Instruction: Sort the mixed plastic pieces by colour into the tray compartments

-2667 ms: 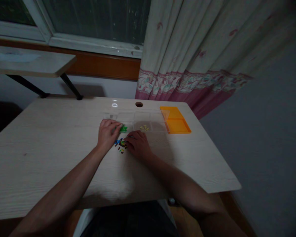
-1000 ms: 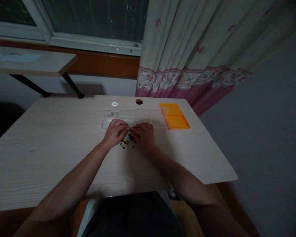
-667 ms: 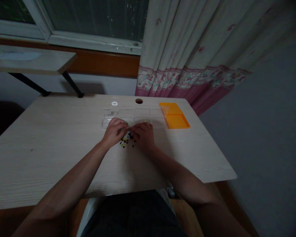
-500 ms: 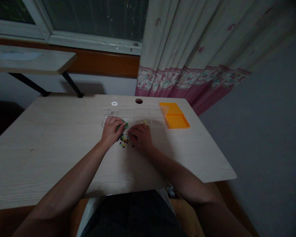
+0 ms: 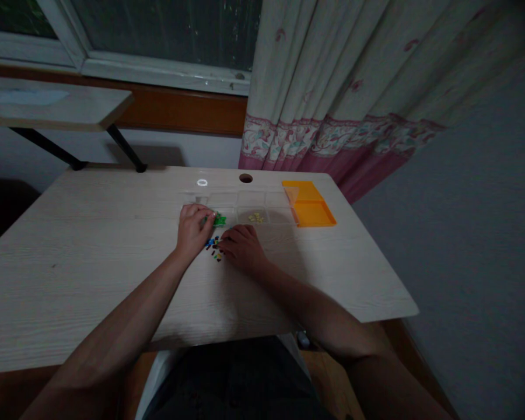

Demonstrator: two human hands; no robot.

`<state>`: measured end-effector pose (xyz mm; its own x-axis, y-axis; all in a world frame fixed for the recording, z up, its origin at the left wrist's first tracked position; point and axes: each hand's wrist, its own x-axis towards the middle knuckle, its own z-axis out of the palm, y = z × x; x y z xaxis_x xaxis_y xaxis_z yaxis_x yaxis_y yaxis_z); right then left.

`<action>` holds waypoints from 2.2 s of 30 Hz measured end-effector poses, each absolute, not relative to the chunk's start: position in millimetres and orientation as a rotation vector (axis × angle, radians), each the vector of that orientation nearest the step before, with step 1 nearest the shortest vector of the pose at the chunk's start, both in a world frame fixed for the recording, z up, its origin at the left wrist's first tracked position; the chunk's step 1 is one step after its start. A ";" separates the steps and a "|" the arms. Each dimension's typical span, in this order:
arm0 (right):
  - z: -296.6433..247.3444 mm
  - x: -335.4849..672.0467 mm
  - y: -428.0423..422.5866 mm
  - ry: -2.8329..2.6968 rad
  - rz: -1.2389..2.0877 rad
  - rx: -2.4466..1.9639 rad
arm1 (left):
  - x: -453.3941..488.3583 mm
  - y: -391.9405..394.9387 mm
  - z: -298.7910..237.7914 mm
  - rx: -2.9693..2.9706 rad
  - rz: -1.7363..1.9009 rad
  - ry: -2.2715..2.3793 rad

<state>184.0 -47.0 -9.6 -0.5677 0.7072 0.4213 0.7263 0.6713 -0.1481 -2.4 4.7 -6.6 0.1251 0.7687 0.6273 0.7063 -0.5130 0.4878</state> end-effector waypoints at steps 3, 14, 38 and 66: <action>-8.1 183.6 -47.2 -2.437 -0.050 -1.116 | -3.3 5.4 -6.8 2.299 1.358 1.538; -7.3 196.5 -34.9 -2.067 0.149 -1.311 | -3.9 5.9 -6.7 2.258 1.307 1.647; -1.9 195.7 -32.5 -1.820 0.344 -1.298 | 2.9 -7.5 5.8 2.611 1.119 1.109; -6.2 183.9 -47.3 -2.317 0.005 -1.259 | -5.3 5.1 -5.7 2.308 1.354 1.568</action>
<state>183.9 -47.3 -6.2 -0.4480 0.7878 0.4227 0.7859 0.5724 -0.2338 -5.3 5.1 -5.7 0.1077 0.7697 0.6292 0.7346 -0.4880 0.4713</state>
